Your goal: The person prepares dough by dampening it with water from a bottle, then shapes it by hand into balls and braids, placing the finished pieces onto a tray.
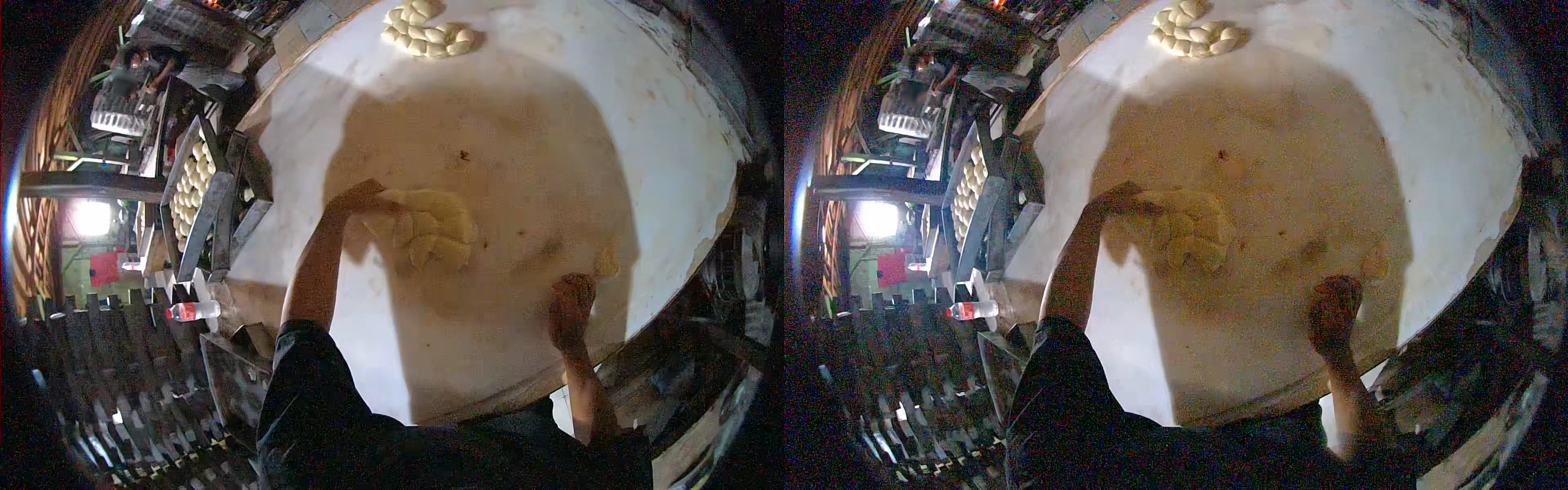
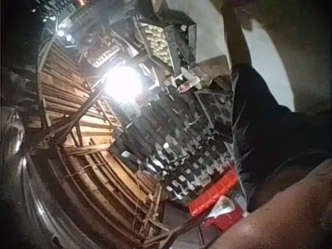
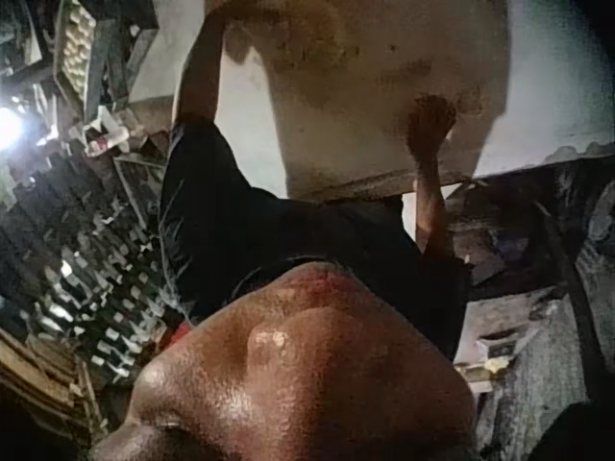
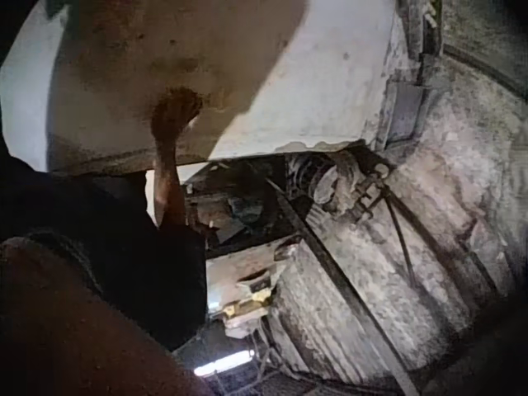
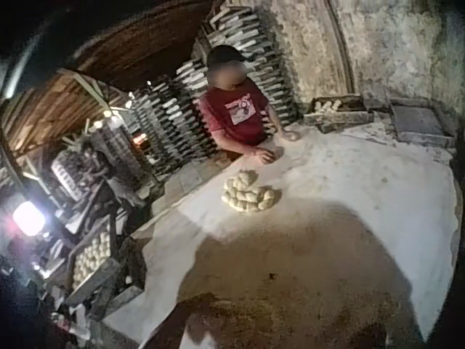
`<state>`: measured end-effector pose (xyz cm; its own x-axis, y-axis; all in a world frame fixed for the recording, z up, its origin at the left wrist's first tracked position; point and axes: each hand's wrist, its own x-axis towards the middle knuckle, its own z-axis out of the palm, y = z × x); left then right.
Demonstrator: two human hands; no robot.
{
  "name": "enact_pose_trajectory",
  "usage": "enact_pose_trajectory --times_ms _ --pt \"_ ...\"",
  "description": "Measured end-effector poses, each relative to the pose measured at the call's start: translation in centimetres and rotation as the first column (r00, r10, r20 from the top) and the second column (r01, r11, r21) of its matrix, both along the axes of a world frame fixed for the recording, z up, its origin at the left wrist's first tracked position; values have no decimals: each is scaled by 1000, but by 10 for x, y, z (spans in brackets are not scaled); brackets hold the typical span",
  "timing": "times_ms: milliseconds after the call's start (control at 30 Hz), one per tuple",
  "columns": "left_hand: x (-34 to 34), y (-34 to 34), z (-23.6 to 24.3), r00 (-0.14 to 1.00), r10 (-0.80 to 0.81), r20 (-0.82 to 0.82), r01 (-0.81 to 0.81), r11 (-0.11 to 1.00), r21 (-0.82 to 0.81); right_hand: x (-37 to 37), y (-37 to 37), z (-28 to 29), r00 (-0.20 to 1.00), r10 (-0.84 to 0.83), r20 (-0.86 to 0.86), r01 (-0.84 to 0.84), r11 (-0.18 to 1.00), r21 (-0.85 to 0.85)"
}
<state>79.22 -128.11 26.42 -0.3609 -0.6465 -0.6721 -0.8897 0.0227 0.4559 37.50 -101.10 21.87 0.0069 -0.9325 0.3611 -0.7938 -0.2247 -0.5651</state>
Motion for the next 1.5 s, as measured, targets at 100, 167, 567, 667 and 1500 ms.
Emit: enact_pose_trajectory --times_ms 100,167,567,667,1500 --pt "46 21 -2 990 138 23 -135 986 -97 5 1 6 993 -2 -120 6 1000 30" --pt "69 52 3 959 282 -37 -284 957 -64 5 5 2 982 -43 -185 48 999 22" --pt "159 390 -35 196 408 -892 -968 225 -109 16 11 22 933 -208 -293 140 961 -237" --pt "101 428 -17 3 377 -926 -936 327 130 78 46 32 976 150 158 -147 989 -32" --pt "4 542 -30 967 54 250 150 671 -726 47 130 5 804 93 587 -199 973 118"
